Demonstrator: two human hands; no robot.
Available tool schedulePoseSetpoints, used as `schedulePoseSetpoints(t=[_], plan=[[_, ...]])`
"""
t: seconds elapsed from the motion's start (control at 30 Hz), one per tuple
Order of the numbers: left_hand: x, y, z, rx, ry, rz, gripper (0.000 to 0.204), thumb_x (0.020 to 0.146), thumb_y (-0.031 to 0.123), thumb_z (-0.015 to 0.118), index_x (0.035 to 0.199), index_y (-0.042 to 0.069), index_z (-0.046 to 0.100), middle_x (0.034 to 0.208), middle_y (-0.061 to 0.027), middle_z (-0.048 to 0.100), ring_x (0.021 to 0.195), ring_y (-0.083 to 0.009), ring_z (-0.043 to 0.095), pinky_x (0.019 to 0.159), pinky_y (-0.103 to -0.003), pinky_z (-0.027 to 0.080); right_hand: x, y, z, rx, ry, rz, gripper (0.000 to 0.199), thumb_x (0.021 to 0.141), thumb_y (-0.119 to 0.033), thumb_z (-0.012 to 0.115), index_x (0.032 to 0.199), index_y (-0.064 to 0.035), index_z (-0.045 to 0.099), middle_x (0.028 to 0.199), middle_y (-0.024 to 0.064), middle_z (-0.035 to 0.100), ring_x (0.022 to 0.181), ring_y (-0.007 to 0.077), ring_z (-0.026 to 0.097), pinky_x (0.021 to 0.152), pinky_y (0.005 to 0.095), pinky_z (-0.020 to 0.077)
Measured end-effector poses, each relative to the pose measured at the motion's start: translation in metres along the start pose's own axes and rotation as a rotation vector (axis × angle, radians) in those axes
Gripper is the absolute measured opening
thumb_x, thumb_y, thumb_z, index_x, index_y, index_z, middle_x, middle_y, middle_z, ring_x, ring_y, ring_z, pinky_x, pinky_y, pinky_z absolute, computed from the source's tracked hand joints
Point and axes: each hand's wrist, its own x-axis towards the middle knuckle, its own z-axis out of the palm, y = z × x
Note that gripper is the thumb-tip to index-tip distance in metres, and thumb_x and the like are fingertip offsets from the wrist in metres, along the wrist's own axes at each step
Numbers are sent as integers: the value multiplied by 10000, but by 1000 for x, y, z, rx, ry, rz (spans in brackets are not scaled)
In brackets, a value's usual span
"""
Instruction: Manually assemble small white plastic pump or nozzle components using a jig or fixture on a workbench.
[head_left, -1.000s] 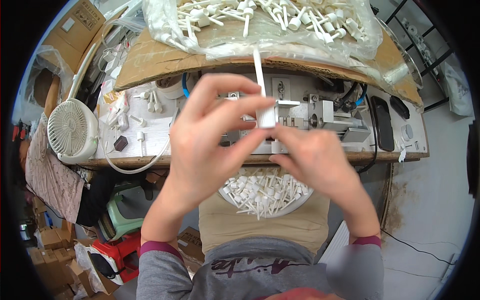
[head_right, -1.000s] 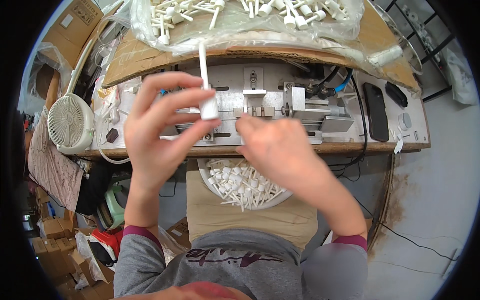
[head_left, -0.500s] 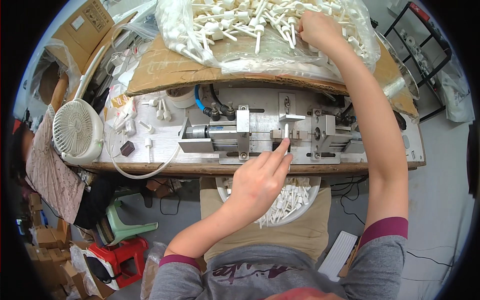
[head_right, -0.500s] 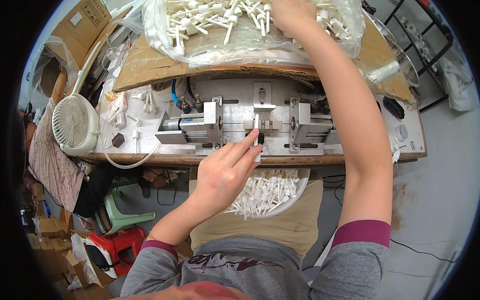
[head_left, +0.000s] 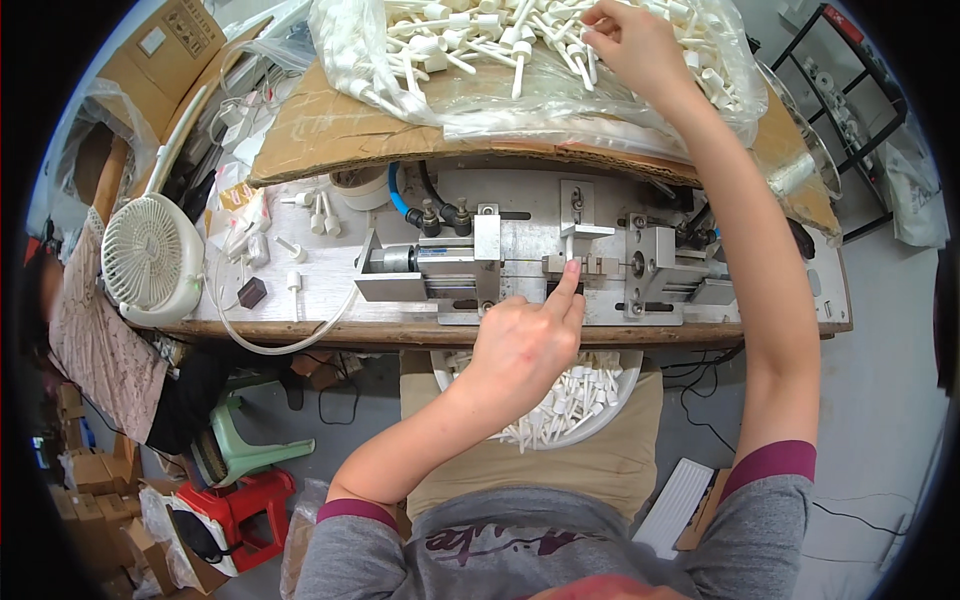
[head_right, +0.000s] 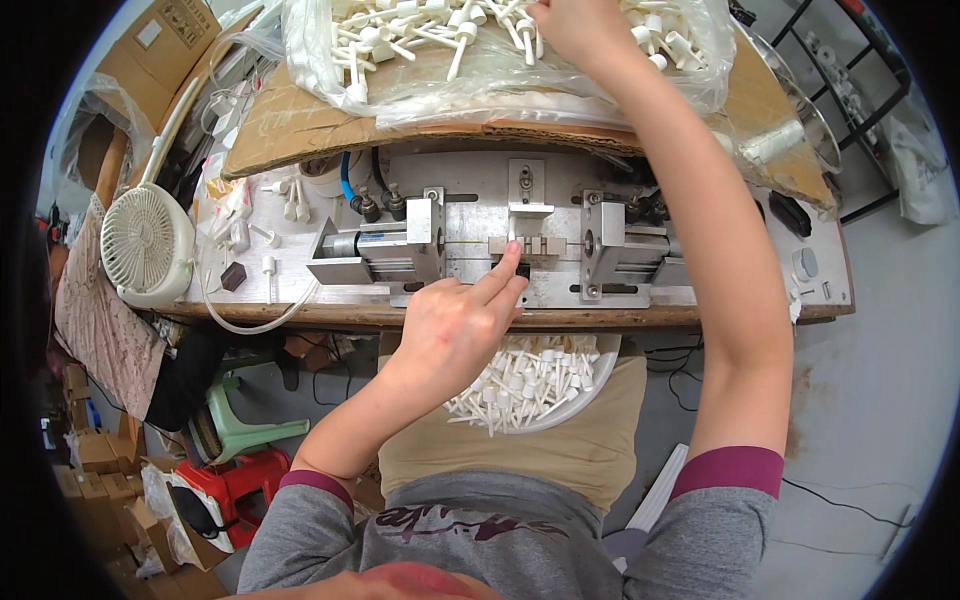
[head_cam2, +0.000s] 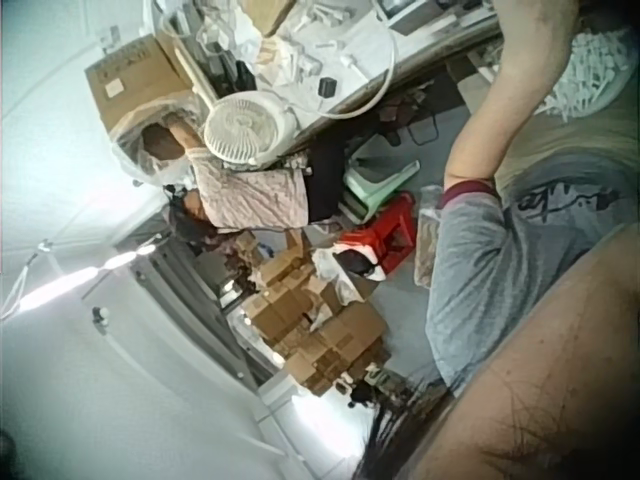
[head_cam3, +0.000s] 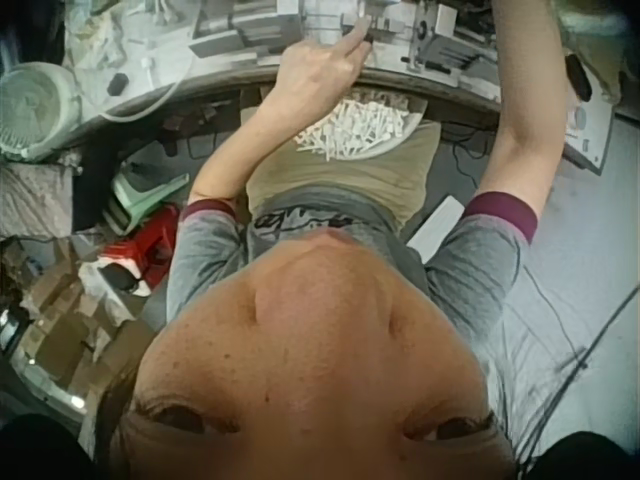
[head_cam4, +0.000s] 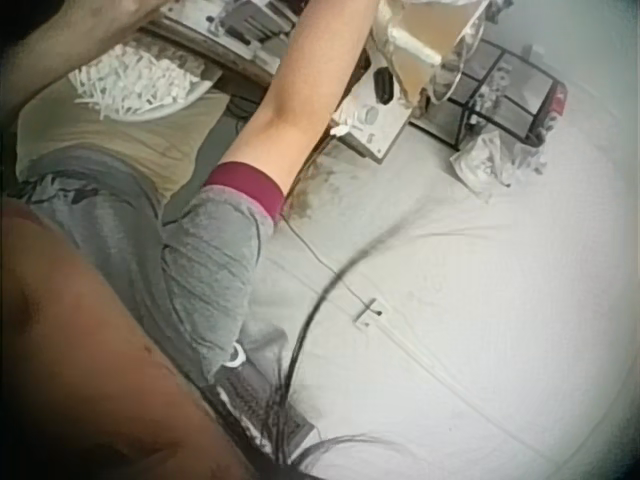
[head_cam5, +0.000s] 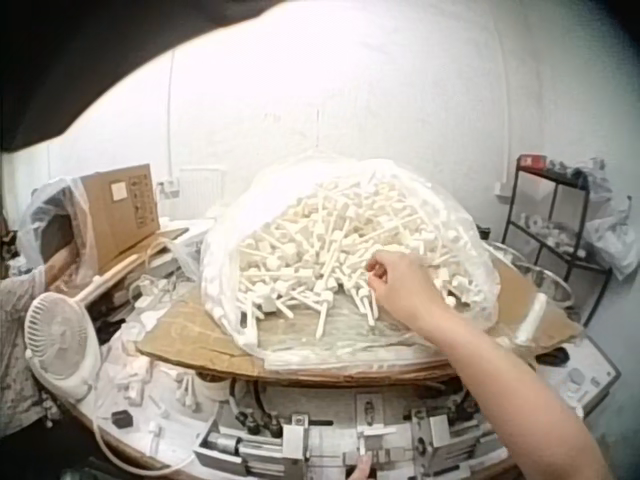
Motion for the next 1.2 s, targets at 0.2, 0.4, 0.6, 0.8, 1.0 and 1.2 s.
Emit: schedulePoseSetpoints(t=[0.2,0.4,0.6,0.8,1.0,1.2], plan=[[-1,-1,2,-11,29,-6,260,752,125,775,985,26,716,1232,-168,699,498,-206,610,542,-294,525,17,4,40,-482,95,-129,157,843,-128,640,908,-25,740,847,213,713,879,357,714,766,469,567],[-2,0,6,-48,56,-32,266,747,117,778,986,24,712,1246,-163,692,510,-220,625,539,-310,531,27,8,56,-564,127,-162,130,807,-91,616,829,-50,737,826,208,707,843,361,707,750,479,565],[-14,0,-3,-203,69,-51,262,792,155,779,1015,38,705,1288,-133,675,533,-240,636,544,-328,536,11,4,31,-352,91,-139,106,793,-105,646,819,-57,736,867,161,719,863,329,705,802,441,557],[-23,20,-18,-372,-9,47,260,853,222,755,1052,60,714,1271,-104,687,588,-232,647,580,-327,536,25,3,51,-549,114,-20,117,814,-116,644,864,-57,731,864,184,713,899,348,706,808,463,558],[-42,19,-35,-429,-39,6,428,834,347,783,1181,108,709,1250,-85,698,627,-214,665,603,-303,548,7,-20,21,-395,45,-36,94,787,-111,676,843,-53,724,853,183,715,892,348,707,792,464,555],[-29,-3,-49,-787,211,-181,520,785,149,847,1267,61,675,1249,-121,694,758,-145,696,646,-252,560,-22,-38,-47,-145,-165,6,130,753,-133,769,805,-19,736,799,161,731,775,274,719,722,380,556]])
